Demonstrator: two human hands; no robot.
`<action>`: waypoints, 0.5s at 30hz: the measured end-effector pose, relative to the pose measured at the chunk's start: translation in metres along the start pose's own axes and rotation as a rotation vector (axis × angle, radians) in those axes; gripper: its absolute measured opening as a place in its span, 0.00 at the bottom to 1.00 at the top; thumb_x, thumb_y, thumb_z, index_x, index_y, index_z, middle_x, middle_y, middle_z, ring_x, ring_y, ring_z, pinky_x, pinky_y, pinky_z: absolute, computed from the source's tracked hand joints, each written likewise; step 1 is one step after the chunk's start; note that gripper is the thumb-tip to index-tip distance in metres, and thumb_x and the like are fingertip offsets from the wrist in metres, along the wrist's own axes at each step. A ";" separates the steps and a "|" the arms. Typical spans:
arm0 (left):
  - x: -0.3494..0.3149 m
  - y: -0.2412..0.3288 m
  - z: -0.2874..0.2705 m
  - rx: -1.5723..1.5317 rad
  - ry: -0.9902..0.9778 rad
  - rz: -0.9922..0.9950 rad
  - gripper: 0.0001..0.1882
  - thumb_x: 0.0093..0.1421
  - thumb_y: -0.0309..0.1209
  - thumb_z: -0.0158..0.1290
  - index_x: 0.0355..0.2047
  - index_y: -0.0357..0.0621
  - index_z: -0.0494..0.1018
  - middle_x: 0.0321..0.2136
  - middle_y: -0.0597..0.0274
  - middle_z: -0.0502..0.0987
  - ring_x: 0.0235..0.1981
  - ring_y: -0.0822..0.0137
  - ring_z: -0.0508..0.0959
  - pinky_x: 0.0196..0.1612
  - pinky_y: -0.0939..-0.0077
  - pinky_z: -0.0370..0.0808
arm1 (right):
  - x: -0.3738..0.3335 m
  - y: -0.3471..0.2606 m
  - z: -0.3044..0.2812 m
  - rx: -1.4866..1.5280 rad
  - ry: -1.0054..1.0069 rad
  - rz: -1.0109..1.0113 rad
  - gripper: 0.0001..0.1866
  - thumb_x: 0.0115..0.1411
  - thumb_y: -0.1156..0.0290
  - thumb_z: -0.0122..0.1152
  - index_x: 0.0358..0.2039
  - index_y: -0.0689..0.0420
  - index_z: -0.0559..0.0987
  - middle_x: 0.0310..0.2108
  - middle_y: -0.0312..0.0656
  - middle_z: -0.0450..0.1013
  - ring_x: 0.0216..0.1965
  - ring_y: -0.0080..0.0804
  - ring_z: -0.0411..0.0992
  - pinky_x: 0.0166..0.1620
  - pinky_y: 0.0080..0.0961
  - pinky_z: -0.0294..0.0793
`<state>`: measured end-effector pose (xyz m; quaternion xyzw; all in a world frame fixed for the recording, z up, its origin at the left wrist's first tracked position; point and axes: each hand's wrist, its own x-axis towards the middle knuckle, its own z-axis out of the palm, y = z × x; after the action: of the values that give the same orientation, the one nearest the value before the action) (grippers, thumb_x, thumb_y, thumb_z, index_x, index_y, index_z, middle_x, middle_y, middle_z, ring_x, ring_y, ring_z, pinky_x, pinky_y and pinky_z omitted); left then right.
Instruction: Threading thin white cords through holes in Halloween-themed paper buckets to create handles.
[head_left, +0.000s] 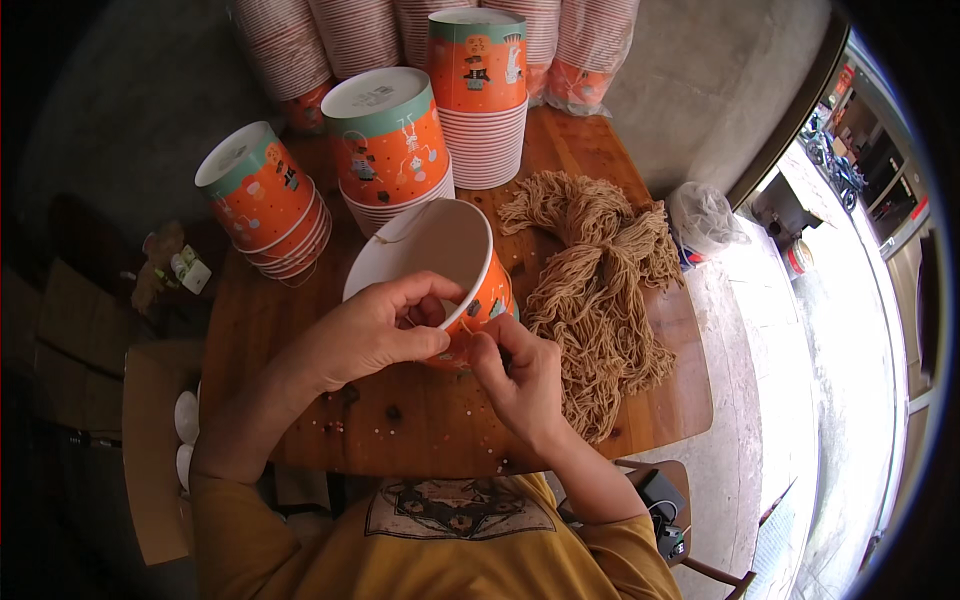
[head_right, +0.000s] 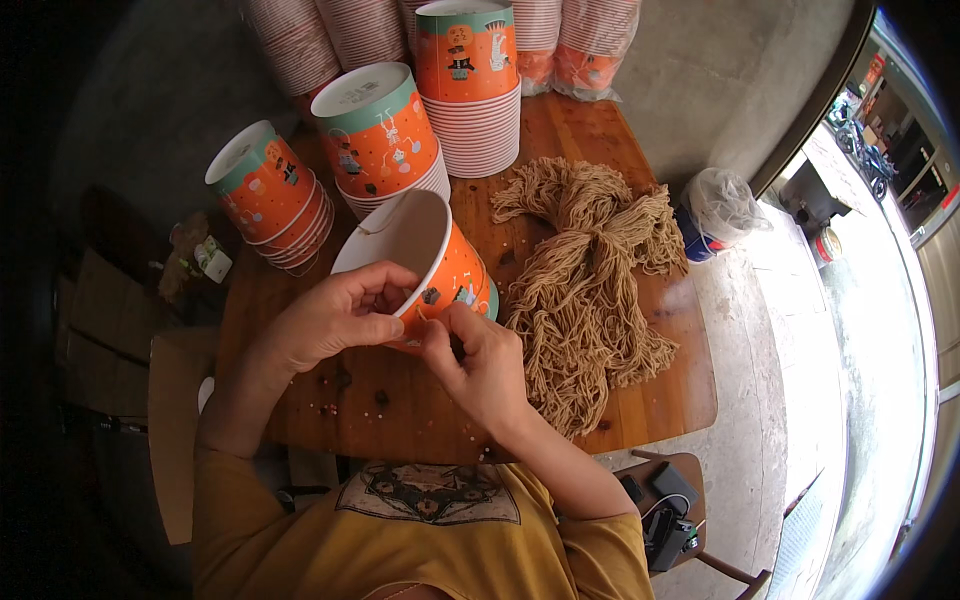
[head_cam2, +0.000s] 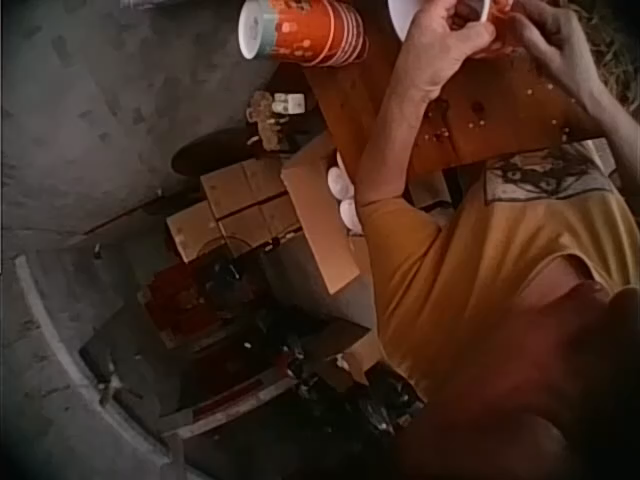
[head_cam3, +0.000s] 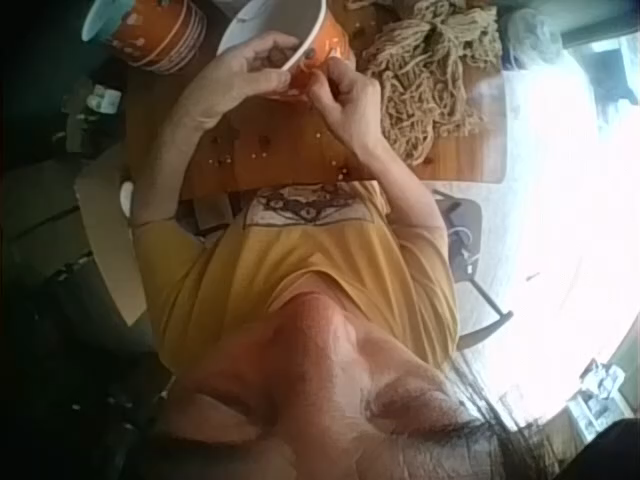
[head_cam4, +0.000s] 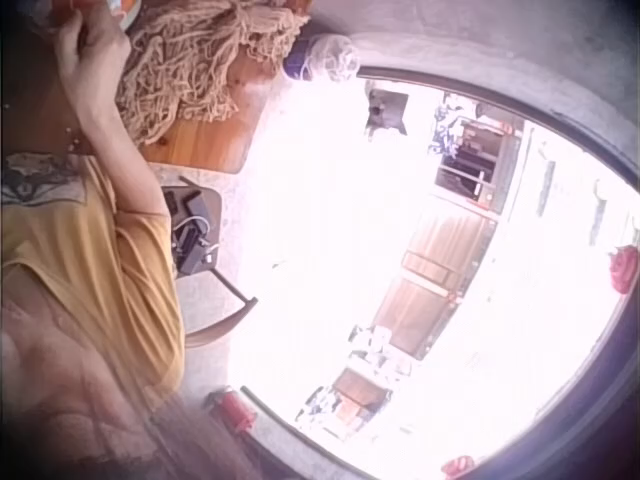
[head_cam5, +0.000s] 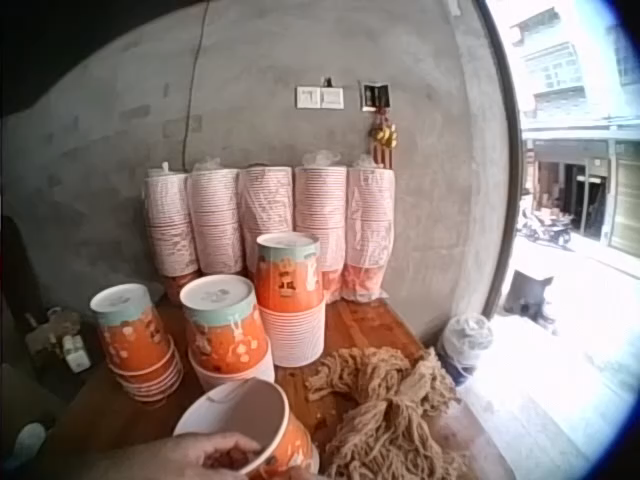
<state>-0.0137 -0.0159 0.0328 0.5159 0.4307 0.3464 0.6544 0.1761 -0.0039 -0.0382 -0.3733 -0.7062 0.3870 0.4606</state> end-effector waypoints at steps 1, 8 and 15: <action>0.000 0.000 0.001 -0.014 -0.003 -0.003 0.19 0.61 0.20 0.51 0.54 0.37 0.67 0.36 0.66 0.69 0.39 0.76 0.71 0.50 0.75 0.78 | 0.001 0.000 0.001 0.013 0.007 0.000 0.09 0.60 0.71 0.58 0.26 0.62 0.74 0.19 0.47 0.70 0.18 0.36 0.71 0.24 0.28 0.70; 0.000 -0.006 0.000 0.059 -0.008 0.013 0.18 0.62 0.20 0.51 0.53 0.36 0.68 0.36 0.66 0.69 0.39 0.76 0.71 0.50 0.76 0.77 | 0.003 -0.004 0.000 0.009 0.006 0.035 0.10 0.61 0.70 0.57 0.26 0.62 0.74 0.18 0.48 0.71 0.16 0.37 0.70 0.23 0.29 0.70; 0.008 -0.014 0.002 0.043 -0.001 -0.011 0.10 0.66 0.25 0.49 0.47 0.35 0.69 0.37 0.66 0.73 0.38 0.80 0.72 0.45 0.81 0.75 | 0.002 -0.002 -0.001 -0.029 0.023 0.036 0.10 0.62 0.69 0.57 0.26 0.61 0.73 0.18 0.49 0.70 0.16 0.39 0.69 0.23 0.30 0.69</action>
<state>-0.0089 -0.0131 0.0178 0.5276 0.4408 0.3332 0.6452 0.1764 -0.0031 -0.0357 -0.3971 -0.6996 0.3805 0.4562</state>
